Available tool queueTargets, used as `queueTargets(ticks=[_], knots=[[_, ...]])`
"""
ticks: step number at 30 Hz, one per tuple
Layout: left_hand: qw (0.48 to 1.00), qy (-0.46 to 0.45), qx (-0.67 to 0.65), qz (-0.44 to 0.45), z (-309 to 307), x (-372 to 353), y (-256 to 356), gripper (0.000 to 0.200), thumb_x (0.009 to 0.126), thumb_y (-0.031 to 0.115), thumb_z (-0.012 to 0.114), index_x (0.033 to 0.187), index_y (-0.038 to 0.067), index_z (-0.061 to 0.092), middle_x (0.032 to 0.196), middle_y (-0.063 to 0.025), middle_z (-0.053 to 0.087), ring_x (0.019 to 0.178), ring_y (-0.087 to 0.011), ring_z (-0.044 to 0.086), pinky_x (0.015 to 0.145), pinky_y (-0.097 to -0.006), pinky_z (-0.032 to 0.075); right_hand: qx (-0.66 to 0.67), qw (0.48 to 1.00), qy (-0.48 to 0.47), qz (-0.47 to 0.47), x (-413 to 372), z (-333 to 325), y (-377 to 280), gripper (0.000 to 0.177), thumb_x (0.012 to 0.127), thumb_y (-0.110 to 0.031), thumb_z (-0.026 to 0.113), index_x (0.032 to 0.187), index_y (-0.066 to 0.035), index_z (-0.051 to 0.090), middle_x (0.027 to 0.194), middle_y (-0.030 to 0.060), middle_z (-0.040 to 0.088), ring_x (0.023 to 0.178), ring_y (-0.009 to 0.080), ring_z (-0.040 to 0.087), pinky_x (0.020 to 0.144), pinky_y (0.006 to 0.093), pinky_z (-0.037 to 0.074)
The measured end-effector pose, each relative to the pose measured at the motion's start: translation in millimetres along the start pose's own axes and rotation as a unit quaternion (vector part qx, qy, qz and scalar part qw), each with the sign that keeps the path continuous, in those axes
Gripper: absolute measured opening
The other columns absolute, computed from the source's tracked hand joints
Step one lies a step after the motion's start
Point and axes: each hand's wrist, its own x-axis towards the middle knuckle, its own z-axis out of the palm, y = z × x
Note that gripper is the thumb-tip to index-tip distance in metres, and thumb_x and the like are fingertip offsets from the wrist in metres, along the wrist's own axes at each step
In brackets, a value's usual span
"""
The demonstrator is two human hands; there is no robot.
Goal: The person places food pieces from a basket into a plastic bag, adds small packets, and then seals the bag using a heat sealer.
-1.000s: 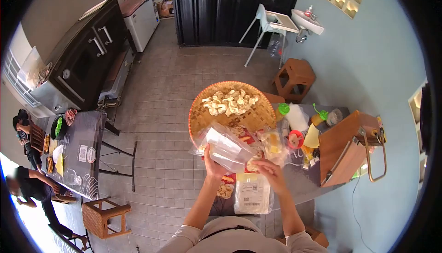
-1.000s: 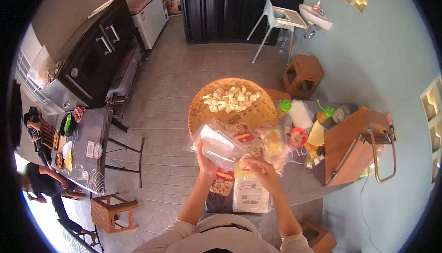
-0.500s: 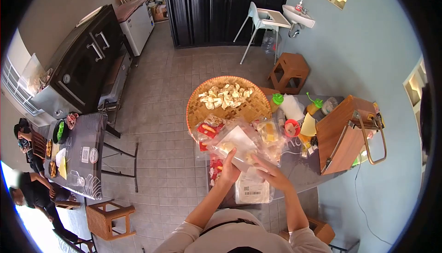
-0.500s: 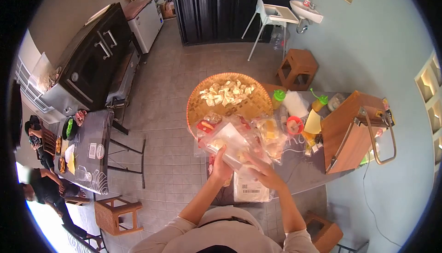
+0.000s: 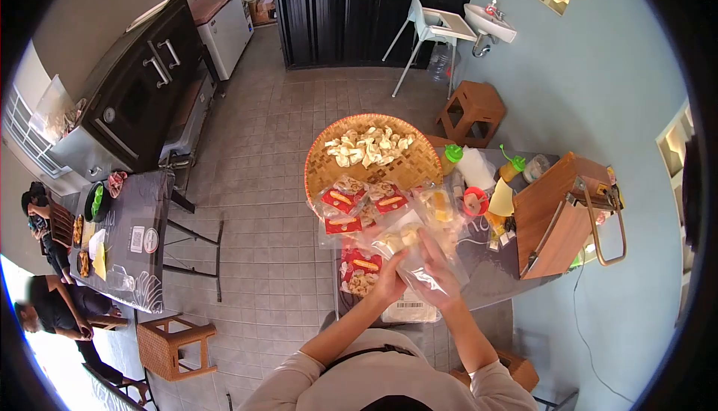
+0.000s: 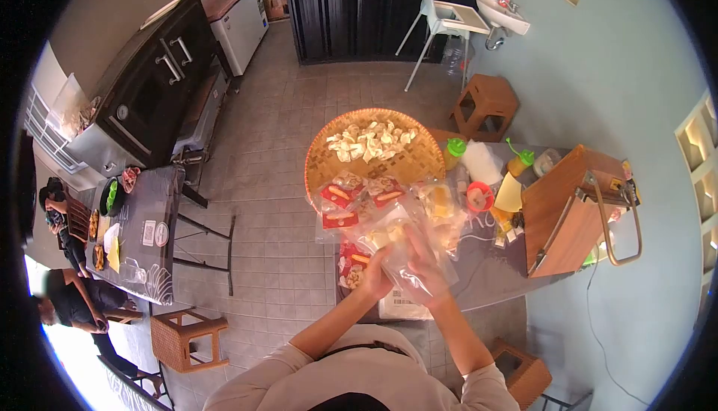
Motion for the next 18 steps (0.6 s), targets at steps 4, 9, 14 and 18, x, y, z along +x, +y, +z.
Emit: queueTargets(ticks=[4, 9, 14, 18], knots=[[0.999, -0.005, 0.05, 0.016, -6, -4, -13, 0.033, 0.081, 0.029, 0.051, 0.105, 0.007, 0.049, 0.096, -0.0064, 0.056, 0.084, -0.0196, 0.056, 0.066, -0.0348, 0.048, -0.444, 0.877, 0.017, -0.183, 1, 10, -6, 0.061, 0.077, -0.019, 0.055, 0.131, -0.006, 0.028, 0.135, 0.0094, 0.028, 0.117, 0.0237, 0.035, 0.095, 0.0338, 0.027], [0.996, -0.047, 0.063, -0.033, -25, -6, -12, 0.031, 0.081, 0.031, 0.049, 0.102, 0.008, 0.05, 0.09, -0.0056, 0.057, 0.076, -0.0187, 0.057, 0.057, -0.0329, 0.047, -0.652, 0.733, 0.005, -0.193, -4, 13, 2, 0.048, 0.084, -0.022, 0.046, 0.128, -0.005, 0.034, 0.132, 0.0126, 0.033, 0.126, 0.025, 0.023, 0.101, 0.0336, 0.018], [1.0, -0.001, 0.003, -0.022, -4, -10, -4, 0.031, 0.082, 0.032, 0.047, 0.101, 0.009, 0.051, 0.083, -0.0069, 0.059, 0.072, -0.0195, 0.058, 0.057, -0.0318, 0.047, -0.422, 0.904, 0.001, -0.069, -9, -4, 13, 0.048, 0.086, -0.017, 0.041, 0.131, -0.006, 0.028, 0.137, 0.0115, 0.024, 0.128, 0.0235, 0.017, 0.103, 0.0332, 0.014], [0.996, -0.034, -0.049, -0.062, -7, -8, 10, 0.028, 0.081, 0.032, 0.052, 0.097, 0.009, 0.051, 0.079, -0.004, 0.057, 0.067, -0.0164, 0.056, 0.055, -0.0285, 0.044, -0.516, 0.849, 0.003, -0.112, -5, 8, 1, 0.05, 0.086, -0.014, 0.039, 0.133, -0.005, 0.023, 0.139, 0.0105, 0.019, 0.129, 0.023, 0.013, 0.104, 0.0325, 0.012]])
